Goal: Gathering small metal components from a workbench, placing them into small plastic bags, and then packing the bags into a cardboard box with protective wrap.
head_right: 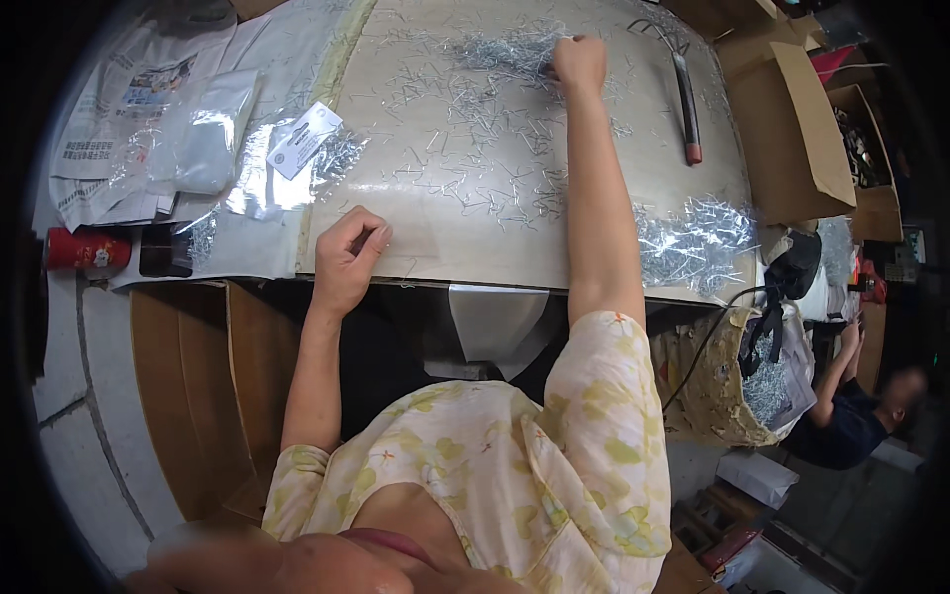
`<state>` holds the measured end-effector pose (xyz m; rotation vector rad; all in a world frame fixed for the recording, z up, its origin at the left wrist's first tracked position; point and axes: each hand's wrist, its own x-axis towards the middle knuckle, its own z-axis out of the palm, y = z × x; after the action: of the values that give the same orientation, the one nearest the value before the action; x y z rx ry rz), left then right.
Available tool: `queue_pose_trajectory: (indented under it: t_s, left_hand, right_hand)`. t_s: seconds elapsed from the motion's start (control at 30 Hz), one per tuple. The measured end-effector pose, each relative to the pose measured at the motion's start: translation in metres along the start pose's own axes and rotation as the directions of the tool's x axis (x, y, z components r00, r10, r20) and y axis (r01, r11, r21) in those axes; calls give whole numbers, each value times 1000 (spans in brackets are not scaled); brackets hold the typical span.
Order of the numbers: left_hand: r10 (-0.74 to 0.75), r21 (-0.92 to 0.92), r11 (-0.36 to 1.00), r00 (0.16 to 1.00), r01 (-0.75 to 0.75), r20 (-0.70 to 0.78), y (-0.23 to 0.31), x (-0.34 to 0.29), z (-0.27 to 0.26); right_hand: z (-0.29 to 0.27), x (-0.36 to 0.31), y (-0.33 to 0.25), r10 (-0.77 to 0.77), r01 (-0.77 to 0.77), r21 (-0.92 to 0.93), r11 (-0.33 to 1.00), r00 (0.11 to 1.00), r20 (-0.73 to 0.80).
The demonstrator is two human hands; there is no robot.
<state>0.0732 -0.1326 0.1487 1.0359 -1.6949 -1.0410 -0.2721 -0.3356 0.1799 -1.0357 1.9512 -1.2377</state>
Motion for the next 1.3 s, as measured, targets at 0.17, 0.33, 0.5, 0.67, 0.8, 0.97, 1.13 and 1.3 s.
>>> queue_pose_trajectory:
  t_s: [0.17,0.33,0.5,0.67,0.8,0.97,1.13,1.3]
  left_hand:
    - [1,1,1000,1000,-1,-9,-1,0,1]
    - [6,-5,1000,1000,-6,-14,0,-1,2]
    - [6,-1,1000,1000,-6,-5,2,0,1]
    - [12,-20,1000,1000,-12,-1,3,-1,2]
    - [-9,20,1000,1000,10,-22,2,-7,1]
    - [31,27,999,999,-30,-30,5,-2,1]
    - [8,23,1000,1000,-7,-29,4,-2,0]
    - [2,-27,1000,1000,-2,-5,6,-2,0]
  right_hand:
    - [34,2,11,-706,644,-575,504,691,155]
    - [31,-25,-25,-318,484,-782,394,870,378]
    - [-16,-23,-23,-224,250,-159,955,961,164]
    - [-57,-3,-9,-22,-61,497,865,987,159]
    - [-56,6,-15,22,-173,610,773,969,247]
    - [-90,55,-23,-60,-288,821,493,930,362]
    - [-86,49,-47,-511,-234,931,280,785,351]
    - [-67,24,-76,-499,-117,891,438,793,349]
